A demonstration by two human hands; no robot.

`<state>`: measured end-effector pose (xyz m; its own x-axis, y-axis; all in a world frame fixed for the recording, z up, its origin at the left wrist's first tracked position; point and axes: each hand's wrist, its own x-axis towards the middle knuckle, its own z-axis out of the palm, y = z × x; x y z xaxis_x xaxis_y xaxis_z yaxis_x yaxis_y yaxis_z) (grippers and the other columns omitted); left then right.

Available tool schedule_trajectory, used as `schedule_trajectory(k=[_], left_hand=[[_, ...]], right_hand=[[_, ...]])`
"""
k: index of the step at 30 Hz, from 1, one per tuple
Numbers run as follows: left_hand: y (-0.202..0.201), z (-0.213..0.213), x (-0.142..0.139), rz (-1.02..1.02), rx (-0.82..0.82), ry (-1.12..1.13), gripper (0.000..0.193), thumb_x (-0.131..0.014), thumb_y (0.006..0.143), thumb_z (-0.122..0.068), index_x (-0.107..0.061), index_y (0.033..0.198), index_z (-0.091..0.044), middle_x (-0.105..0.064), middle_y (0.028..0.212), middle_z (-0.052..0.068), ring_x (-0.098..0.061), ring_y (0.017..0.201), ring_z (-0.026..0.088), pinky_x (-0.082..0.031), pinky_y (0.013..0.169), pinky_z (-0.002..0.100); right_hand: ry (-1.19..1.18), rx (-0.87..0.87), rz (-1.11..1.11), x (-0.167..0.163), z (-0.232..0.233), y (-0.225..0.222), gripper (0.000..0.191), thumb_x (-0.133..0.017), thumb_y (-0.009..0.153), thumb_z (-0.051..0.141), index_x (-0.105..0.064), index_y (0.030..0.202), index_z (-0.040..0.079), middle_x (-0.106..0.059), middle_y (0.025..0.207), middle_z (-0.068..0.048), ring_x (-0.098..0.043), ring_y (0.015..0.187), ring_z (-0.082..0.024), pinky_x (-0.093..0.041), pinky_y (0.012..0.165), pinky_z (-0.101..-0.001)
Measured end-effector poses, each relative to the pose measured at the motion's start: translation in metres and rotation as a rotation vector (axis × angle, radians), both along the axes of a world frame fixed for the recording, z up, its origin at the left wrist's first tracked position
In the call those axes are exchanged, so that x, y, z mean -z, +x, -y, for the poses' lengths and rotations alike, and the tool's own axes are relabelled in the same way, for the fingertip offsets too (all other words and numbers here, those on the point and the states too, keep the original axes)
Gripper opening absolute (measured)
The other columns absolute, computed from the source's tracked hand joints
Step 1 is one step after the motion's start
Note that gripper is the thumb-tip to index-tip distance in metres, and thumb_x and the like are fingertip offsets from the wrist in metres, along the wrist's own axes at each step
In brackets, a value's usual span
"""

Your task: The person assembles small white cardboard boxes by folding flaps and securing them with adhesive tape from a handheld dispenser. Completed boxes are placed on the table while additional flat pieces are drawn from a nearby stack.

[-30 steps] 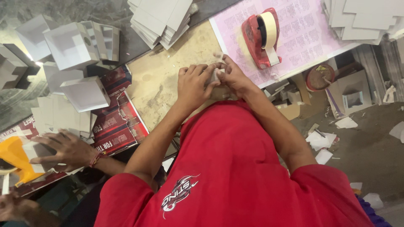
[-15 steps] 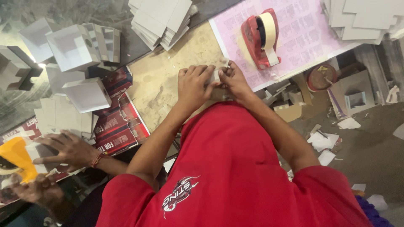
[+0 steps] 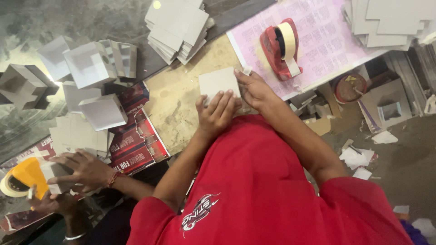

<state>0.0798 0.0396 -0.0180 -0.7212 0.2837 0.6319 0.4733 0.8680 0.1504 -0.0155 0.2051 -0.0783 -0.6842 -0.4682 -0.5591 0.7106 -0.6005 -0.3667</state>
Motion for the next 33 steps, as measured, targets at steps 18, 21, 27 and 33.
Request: schedule_trajectory(k=[18, 21, 27, 33], left_hand=[[-0.026, 0.017, -0.036, 0.731, 0.055, 0.215, 0.053, -0.083, 0.086, -0.037, -0.066, 0.127, -0.008, -0.064, 0.104, 0.009, -0.059, 0.1, 0.028, -0.04, 0.089, 0.043], [-0.024, 0.016, -0.028, 0.605, 0.104, 0.182, 0.052, -0.083, 0.083, -0.031, -0.065, 0.126, -0.008, -0.063, 0.105, 0.008, -0.059, 0.101, 0.028, -0.039, 0.088, 0.043], [-0.032, 0.019, -0.015, 0.467, 0.136, 0.141, 0.053, -0.083, 0.08, -0.032, -0.066, 0.124, -0.009, -0.062, 0.109, 0.007, -0.058, 0.102, 0.027, -0.037, 0.092, 0.045], [-0.036, 0.019, -0.012, 0.467, 0.146, 0.079, 0.053, -0.079, 0.087, -0.043, -0.067, 0.126, -0.011, -0.06, 0.104, 0.006, -0.056, 0.1, 0.026, -0.036, 0.091, 0.046]], right_hand=[[0.18, -0.315, -0.697, 0.009, -0.034, 0.007, 0.051, -0.072, 0.095, 0.003, -0.049, 0.14, 0.011, -0.069, 0.106, -0.003, -0.062, 0.084, -0.007, -0.05, 0.07, -0.0234], [0.096, -0.329, -0.764, 0.011, -0.039, 0.006, 0.052, -0.075, 0.096, 0.003, -0.048, 0.141, 0.01, -0.065, 0.107, -0.001, -0.062, 0.101, -0.008, -0.052, 0.088, -0.0249], [0.098, -0.364, -0.708, 0.023, -0.036, -0.001, 0.052, -0.079, 0.094, 0.006, -0.05, 0.137, 0.009, -0.065, 0.104, 0.002, -0.062, 0.098, -0.006, -0.051, 0.084, -0.0247], [0.136, -0.36, -0.75, 0.035, -0.033, -0.006, 0.056, -0.08, 0.091, 0.004, -0.052, 0.139, 0.008, -0.069, 0.102, 0.004, -0.064, 0.095, -0.005, -0.053, 0.088, -0.0228]])
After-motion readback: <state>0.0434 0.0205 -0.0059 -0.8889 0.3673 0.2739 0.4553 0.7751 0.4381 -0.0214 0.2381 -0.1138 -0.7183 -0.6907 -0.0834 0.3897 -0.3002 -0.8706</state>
